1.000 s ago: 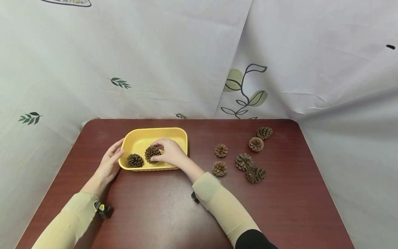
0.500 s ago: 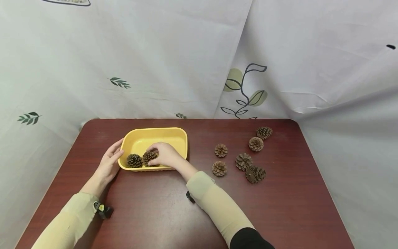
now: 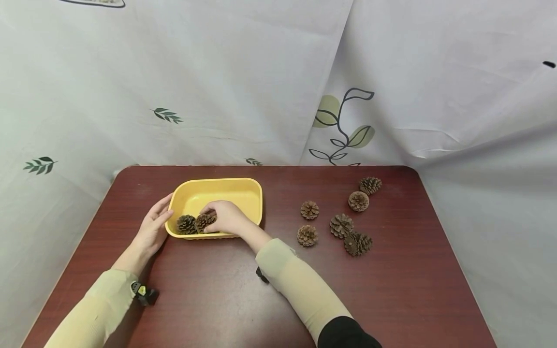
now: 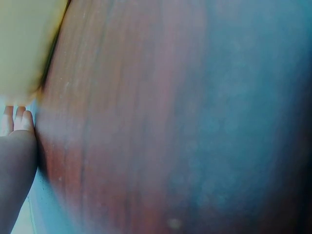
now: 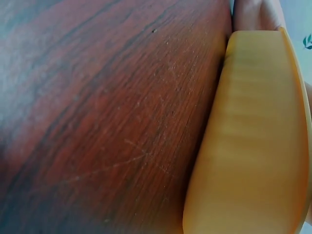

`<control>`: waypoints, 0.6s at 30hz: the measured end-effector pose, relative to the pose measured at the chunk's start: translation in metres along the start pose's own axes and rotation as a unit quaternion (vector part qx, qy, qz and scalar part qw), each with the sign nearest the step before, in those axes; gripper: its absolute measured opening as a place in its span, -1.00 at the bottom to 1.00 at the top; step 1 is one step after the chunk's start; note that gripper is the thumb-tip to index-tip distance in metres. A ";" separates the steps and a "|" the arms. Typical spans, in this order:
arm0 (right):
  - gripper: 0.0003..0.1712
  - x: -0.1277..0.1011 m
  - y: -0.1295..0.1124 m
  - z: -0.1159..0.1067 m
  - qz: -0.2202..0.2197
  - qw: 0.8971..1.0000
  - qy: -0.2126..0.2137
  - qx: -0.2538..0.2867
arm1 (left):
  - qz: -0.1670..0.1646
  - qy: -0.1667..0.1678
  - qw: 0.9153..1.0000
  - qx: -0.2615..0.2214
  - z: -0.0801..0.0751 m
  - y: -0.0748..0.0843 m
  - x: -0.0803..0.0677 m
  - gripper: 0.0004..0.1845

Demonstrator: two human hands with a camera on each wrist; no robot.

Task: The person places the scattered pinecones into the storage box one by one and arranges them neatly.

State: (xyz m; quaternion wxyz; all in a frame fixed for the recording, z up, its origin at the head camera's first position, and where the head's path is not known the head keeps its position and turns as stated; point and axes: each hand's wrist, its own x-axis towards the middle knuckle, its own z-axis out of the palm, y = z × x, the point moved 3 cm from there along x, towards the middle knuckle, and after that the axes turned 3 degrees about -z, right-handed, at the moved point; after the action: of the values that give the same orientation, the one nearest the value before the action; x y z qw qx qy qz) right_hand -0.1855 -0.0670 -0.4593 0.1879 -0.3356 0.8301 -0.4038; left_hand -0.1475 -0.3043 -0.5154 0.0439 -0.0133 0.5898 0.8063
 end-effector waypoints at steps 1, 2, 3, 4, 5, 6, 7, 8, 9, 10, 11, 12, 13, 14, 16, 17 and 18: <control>-0.49 0.000 -0.001 0.000 -0.001 1.000 0.001 -0.003 | 0.000 0.000 1.000 -0.001 0.000 0.000 0.000 -0.53; -0.49 0.000 -0.001 0.001 -0.001 1.000 0.002 -0.006 | 0.000 0.000 1.000 -0.002 0.000 0.000 0.000 -0.53; -0.49 0.000 -0.001 0.001 0.000 1.000 0.002 -0.008 | 0.000 0.001 1.000 -0.002 0.000 0.000 0.000 -0.53; -0.49 0.000 -0.002 0.001 0.000 1.000 0.003 -0.010 | 0.000 0.000 1.000 -0.004 0.000 0.000 0.000 -0.53; -0.49 0.000 -0.002 0.001 0.000 1.000 0.003 -0.013 | 0.000 0.001 1.000 -0.004 0.000 0.000 0.000 -0.53; -0.48 0.000 -0.002 0.001 0.000 1.000 0.004 -0.015 | -0.001 0.001 1.000 -0.004 0.000 0.000 0.000 -0.53; -0.48 0.000 -0.001 0.001 0.000 1.000 0.004 -0.018 | -0.002 0.002 1.000 -0.003 0.000 0.000 0.000 -0.53; -0.48 0.000 -0.001 0.001 0.000 1.000 0.004 -0.020 | -0.002 0.003 1.000 -0.002 0.000 0.000 0.000 -0.53; -0.47 0.000 -0.001 0.001 0.000 1.000 0.005 -0.021 | -0.003 0.003 1.000 -0.002 0.000 0.000 0.000 -0.53; -0.47 0.000 -0.001 0.001 -0.001 1.000 0.005 -0.024 | -0.004 0.004 1.000 -0.002 0.000 0.000 0.000 -0.53; -0.46 -0.001 -0.001 0.001 -0.001 1.000 0.006 -0.024 | -0.004 0.005 1.000 -0.001 0.000 0.000 0.000 -0.53; -0.46 -0.001 -0.001 0.001 -0.003 1.000 0.006 -0.024 | -0.004 0.005 1.000 -0.001 0.000 0.000 0.000 -0.53; -0.45 -0.002 -0.002 0.001 -0.005 1.000 0.006 -0.025 | -0.004 0.006 1.000 -0.001 0.000 0.000 0.000 -0.53; -0.44 -0.003 -0.002 0.001 -0.006 1.000 0.006 -0.025 | -0.004 0.006 1.000 -0.002 0.000 0.000 0.000 -0.53; -0.43 -0.003 -0.002 0.001 -0.007 0.999 0.006 -0.032 | -0.002 0.005 1.000 -0.003 0.000 0.000 0.000 -0.52; -0.42 -0.004 -0.002 0.000 -0.007 0.999 0.005 -0.034 | -0.001 0.005 1.000 -0.003 0.000 0.001 0.000 -0.52; -0.42 -0.004 -0.002 0.000 -0.006 0.999 0.006 -0.037 | -0.001 0.005 1.000 -0.004 0.001 0.001 0.000 -0.52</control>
State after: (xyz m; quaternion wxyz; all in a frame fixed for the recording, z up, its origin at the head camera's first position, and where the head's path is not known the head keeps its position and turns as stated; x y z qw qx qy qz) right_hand -0.1820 -0.0650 -0.4572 0.1684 -0.3446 0.8434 -0.3761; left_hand -0.1471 -0.3040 -0.5145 0.0414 -0.0180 0.5867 0.8085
